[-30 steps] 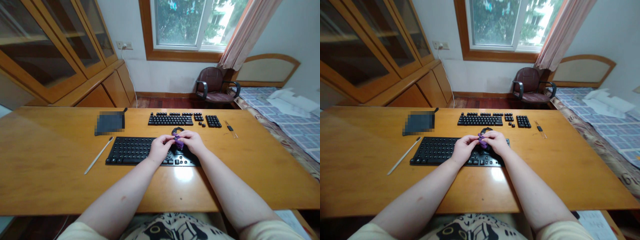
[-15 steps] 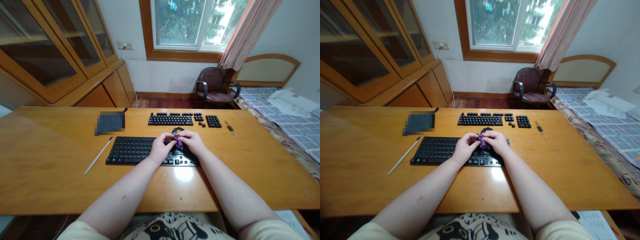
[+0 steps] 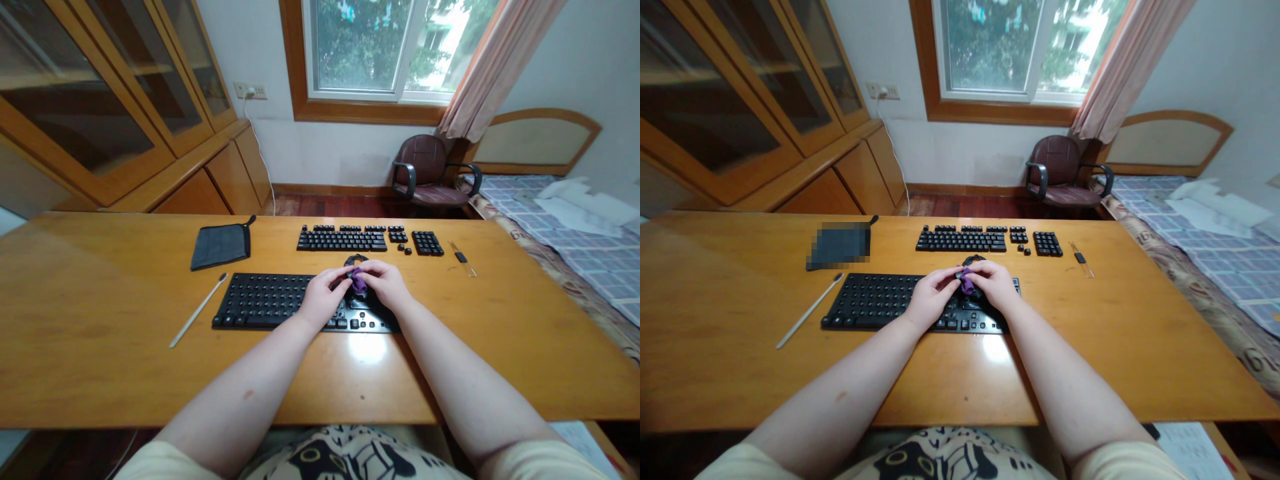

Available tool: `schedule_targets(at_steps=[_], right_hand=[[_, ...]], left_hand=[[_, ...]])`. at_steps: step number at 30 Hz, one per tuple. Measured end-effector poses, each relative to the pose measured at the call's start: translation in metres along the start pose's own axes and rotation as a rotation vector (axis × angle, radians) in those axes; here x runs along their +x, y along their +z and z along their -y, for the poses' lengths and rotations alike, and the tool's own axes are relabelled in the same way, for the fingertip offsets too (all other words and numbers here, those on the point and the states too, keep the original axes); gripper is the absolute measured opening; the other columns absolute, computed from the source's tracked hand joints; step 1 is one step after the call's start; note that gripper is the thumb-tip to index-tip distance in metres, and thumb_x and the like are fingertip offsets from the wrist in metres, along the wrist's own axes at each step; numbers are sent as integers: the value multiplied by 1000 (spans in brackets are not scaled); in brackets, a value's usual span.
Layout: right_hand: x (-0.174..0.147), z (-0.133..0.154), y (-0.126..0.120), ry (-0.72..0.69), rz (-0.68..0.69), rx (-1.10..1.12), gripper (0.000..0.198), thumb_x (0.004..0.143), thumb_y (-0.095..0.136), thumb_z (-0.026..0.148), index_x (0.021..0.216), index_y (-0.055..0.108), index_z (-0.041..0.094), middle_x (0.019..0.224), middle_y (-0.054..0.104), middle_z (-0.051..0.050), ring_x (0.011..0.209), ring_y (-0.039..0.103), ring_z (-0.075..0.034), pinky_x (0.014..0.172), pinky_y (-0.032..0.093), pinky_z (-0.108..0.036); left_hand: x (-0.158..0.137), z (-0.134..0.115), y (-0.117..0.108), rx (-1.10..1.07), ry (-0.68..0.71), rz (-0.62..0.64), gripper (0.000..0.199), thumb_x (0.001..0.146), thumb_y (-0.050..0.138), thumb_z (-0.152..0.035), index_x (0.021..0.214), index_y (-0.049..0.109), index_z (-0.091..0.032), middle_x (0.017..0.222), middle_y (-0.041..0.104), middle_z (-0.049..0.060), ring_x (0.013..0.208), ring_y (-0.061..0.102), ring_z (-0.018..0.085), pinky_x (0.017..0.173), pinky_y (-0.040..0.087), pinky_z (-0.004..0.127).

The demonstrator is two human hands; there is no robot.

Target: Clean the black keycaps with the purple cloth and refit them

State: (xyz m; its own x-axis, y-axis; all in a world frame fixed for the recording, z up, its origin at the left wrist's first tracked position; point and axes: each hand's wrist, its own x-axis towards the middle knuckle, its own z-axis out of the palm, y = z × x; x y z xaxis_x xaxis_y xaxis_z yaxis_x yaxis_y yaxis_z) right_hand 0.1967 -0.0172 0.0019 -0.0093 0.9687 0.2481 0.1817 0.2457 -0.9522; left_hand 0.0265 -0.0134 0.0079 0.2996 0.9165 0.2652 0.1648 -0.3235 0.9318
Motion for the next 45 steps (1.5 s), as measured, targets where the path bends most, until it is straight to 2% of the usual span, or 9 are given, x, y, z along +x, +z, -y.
schedule_targets(at_steps=[5, 9, 14, 20, 25, 29, 34, 45], right_hand=[[1, 3, -1, -20, 15, -37, 15, 68, 68, 31, 81, 72, 23, 87, 68, -4, 86, 61, -19, 87, 45, -36], [1, 1, 0, -59, 66, -51, 22, 65, 72, 29, 87, 72, 26, 93, 67, -4, 93, 59, -20, 89, 44, -36], [0, -1, 1, -82, 96, -71, 26, 66, 72, 28, 92, 71, 26, 96, 66, -4, 94, 59, -20, 90, 44, -37], [-1, -2, 3, -68, 39, -43, 19, 62, 75, 26, 81, 73, 25, 86, 67, -4, 84, 62, -18, 83, 48, -34], [-1, 1, 2, -82, -19, -27, 6, 68, 70, 25, 73, 73, 24, 78, 68, -3, 79, 63, -17, 81, 48, -33], [0, 0, 1, -84, 27, -39, 10, 69, 69, 26, 78, 73, 24, 83, 69, -3, 83, 63, -18, 84, 47, -34], [-1, -2, 4, -93, 63, -79, 24, 62, 75, 28, 86, 72, 24, 89, 68, -4, 87, 62, -19, 84, 48, -35], [-2, 0, 2, -119, 28, -61, 9, 72, 67, 28, 78, 72, 24, 83, 68, -4, 82, 62, -18, 82, 48, -33]], left_hand=[[2, 8, 5, -195, -100, -8, 23, 77, 55, -19, 99, 58, -16, 92, 68, 6, 85, 65, 15, 82, 51, 31], [2, 10, 4, -142, -96, -27, 14, 78, 55, -22, 89, 62, -17, 91, 68, 5, 86, 64, 16, 85, 49, 31], [1, 7, 2, -26, -47, -105, 13, 76, 58, -23, 84, 67, -18, 91, 68, 5, 88, 63, 17, 88, 48, 33], [2, 6, 3, -151, -120, -85, 15, 73, 61, -25, 83, 67, -16, 89, 70, 6, 84, 65, 17, 85, 50, 34], [2, 5, 3, -215, -158, -91, 17, 72, 63, -26, 84, 67, -15, 90, 70, 6, 84, 65, 17, 85, 50, 34], [2, 4, 3, -235, -158, -84, 18, 72, 63, -26, 86, 67, -15, 91, 70, 6, 85, 65, 18, 86, 49, 34], [1, 6, 4, -202, -145, -79, 18, 73, 61, -27, 85, 68, -16, 91, 70, 6, 85, 65, 18, 86, 49, 34], [3, 2, 2, -224, -162, -81, 19, 72, 63, -26, 86, 68, -15, 91, 70, 7, 86, 65, 18, 87, 49, 34]])
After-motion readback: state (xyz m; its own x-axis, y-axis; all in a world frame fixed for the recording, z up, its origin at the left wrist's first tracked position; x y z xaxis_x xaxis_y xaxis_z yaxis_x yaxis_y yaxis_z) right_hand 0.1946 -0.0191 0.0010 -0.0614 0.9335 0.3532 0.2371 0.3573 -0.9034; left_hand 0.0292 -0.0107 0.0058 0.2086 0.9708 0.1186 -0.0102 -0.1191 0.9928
